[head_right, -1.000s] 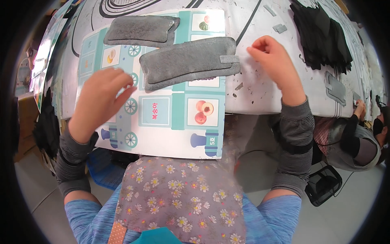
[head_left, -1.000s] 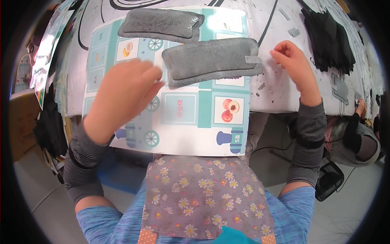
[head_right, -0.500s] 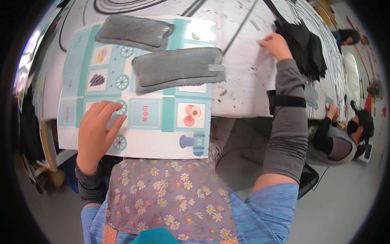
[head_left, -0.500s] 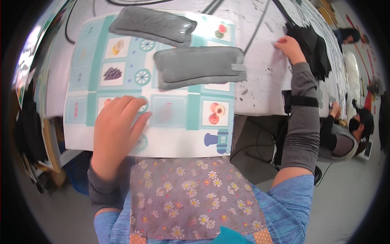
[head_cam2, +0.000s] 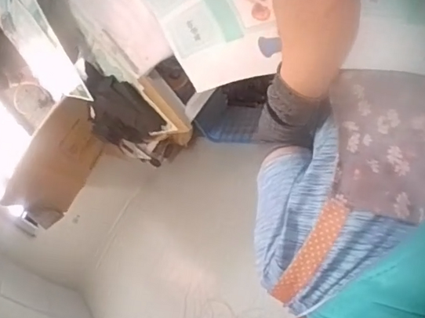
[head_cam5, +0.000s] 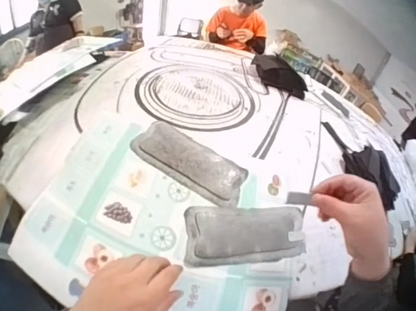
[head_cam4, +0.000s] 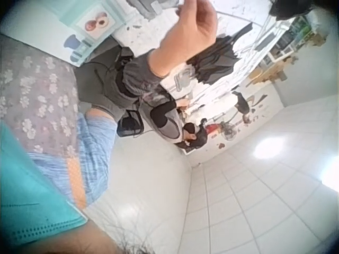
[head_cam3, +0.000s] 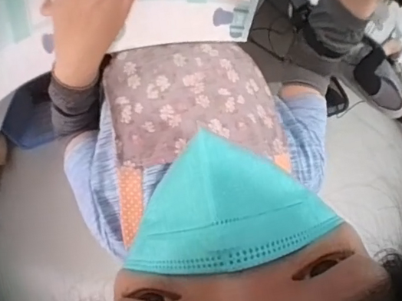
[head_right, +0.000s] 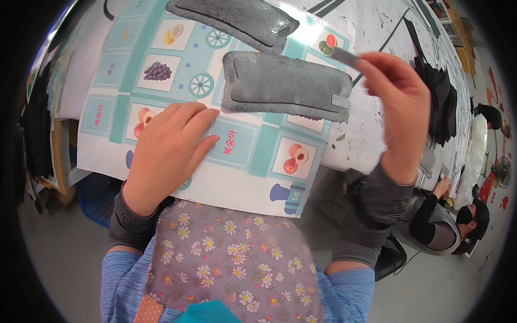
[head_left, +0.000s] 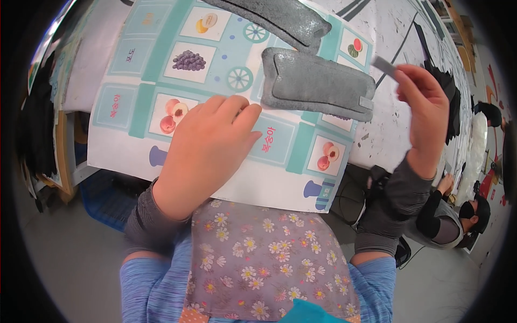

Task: Applying small strips of adhesive tape to the edges of gray felt shoe components using a template sheet.

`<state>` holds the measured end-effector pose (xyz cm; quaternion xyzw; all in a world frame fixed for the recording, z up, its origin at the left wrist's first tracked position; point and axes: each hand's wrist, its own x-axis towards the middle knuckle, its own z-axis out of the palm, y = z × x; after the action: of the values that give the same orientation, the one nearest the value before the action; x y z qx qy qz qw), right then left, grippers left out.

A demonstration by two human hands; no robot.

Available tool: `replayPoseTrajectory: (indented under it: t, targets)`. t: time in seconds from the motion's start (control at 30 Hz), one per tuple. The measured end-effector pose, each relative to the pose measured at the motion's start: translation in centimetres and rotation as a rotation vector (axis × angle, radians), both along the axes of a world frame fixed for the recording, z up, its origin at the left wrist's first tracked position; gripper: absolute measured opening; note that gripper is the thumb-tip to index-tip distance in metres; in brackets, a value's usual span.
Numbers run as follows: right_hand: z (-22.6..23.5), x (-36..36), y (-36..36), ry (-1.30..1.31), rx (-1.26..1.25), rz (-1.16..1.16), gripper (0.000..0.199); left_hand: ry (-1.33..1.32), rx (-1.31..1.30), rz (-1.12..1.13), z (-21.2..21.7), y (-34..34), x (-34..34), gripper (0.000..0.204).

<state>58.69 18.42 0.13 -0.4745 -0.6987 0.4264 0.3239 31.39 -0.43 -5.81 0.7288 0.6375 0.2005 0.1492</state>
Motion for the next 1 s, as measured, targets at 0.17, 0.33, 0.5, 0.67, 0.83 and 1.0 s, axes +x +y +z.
replayPoseTrajectory:
  t: [0.17,0.33,0.5,0.67,0.83,1.0]
  targets:
    - [-2.5,-7.7,-4.0,0.076,-0.263,0.063,0.015,-0.003,0.090,0.016,-0.7,0.5,-0.5,0.034]
    - [-4.0,-10.9,-4.1,-0.154,-0.330,0.207,0.018,0.014,0.079,0.055,-1.1,0.4,-0.6,0.037]
    - [-4.3,-11.7,-3.3,-0.246,-0.288,0.253,0.023,-0.012,0.058,0.078,-1.5,0.5,-0.6,0.046]
    - [-4.7,-11.9,-3.0,-0.284,-0.275,0.249,0.023,0.005,0.076,0.083,-1.8,0.6,-0.4,0.058]
    - [-4.9,-11.7,-2.8,-0.303,-0.224,0.267,0.024,0.054,0.060,0.075,-2.1,0.7,-0.4,0.065]
    - [-5.0,-11.7,-2.9,-0.302,-0.231,0.286,0.024,0.066,0.051,0.083,-2.2,0.9,-0.3,0.064]
